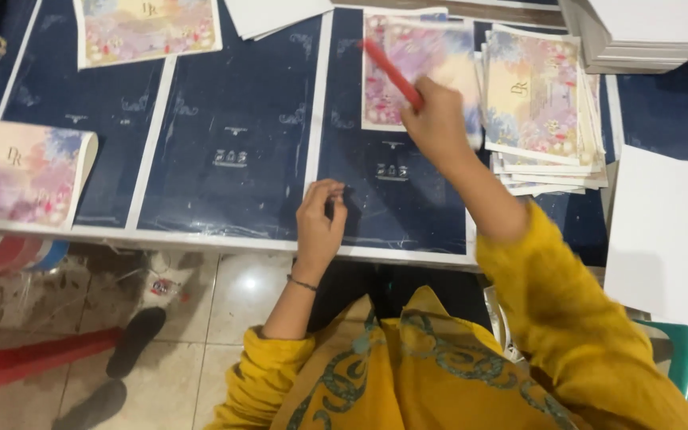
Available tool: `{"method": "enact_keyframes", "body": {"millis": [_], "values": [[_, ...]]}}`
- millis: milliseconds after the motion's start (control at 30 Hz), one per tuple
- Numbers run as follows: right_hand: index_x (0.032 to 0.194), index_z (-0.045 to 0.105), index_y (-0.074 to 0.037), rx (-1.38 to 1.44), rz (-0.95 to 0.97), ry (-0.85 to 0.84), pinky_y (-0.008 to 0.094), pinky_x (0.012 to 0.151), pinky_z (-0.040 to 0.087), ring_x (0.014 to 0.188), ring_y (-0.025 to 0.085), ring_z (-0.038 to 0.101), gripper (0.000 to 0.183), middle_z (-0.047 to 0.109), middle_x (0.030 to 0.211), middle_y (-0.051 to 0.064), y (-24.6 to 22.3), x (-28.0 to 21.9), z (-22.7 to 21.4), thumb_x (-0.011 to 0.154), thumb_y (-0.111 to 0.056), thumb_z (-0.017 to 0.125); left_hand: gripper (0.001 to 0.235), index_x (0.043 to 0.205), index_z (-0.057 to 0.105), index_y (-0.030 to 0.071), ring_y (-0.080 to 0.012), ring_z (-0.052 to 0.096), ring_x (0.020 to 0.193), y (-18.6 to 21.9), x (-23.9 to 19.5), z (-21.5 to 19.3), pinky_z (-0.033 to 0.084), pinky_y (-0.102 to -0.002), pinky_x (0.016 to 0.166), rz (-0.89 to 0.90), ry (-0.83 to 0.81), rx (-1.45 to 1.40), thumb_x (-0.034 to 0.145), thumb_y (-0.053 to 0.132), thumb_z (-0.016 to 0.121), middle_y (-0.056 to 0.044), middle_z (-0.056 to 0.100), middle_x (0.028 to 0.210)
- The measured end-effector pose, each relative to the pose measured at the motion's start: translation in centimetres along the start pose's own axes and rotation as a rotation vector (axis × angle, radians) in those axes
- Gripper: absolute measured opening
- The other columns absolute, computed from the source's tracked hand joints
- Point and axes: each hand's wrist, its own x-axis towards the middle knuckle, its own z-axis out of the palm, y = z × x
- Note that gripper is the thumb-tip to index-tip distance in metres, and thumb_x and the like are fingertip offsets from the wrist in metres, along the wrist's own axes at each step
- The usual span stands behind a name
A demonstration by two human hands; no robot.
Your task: Manually folding and creasing printed invitations using a hand tool and organizing them into stacks.
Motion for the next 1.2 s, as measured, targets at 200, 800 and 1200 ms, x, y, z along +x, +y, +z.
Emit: {"method": "enact_keyframes", "body": {"millis": [200,800,1200], "values": [[0.077,0.064,-0.007,0.435,0.283,-0.127,0.038,0.056,0.048,0.058,0.027,0.060,0.020,0.055,0.057,0.012,-7.5,-11.1,-3.7,0.083,-0.022,0.076,0.035,0.137,0.058,0.000,-0.0413,0.067,0.121,2.7,-2.0,1.6,0.059,-0.050,0.097,-0.529,-0.064,-0.896,0.110,0.022,0.052,-0.030,0.064,0.136],[0.088,0.069,0.008,1.212,0.627,-0.349,0.018,0.033,0.038,0.035,0.005,0.048,0.016,0.060,0.061,0.011,-11.4,-15.0,-3.7,0.080,0.008,0.081,0.016,0.100,0.074,-0.004,-0.0235,0.077,0.082,3.3,-4.7,0.8,0.069,-0.039,0.073,-0.904,0.067,-0.921,0.087,0.000,0.081,-0.016,0.072,0.102],[0.097,0.074,-0.011,0.741,0.454,-0.299,0.022,0.046,0.049,0.052,0.010,0.062,0.028,0.070,0.071,0.004,-13.1,-15.9,-5.0,0.071,0.000,0.077,0.010,0.088,0.074,-0.002,-0.0143,0.067,0.072,2.1,-5.6,0.8,0.064,-0.032,0.059,-0.805,0.027,-0.658,0.081,-0.008,0.070,-0.010,0.063,0.084]]}}
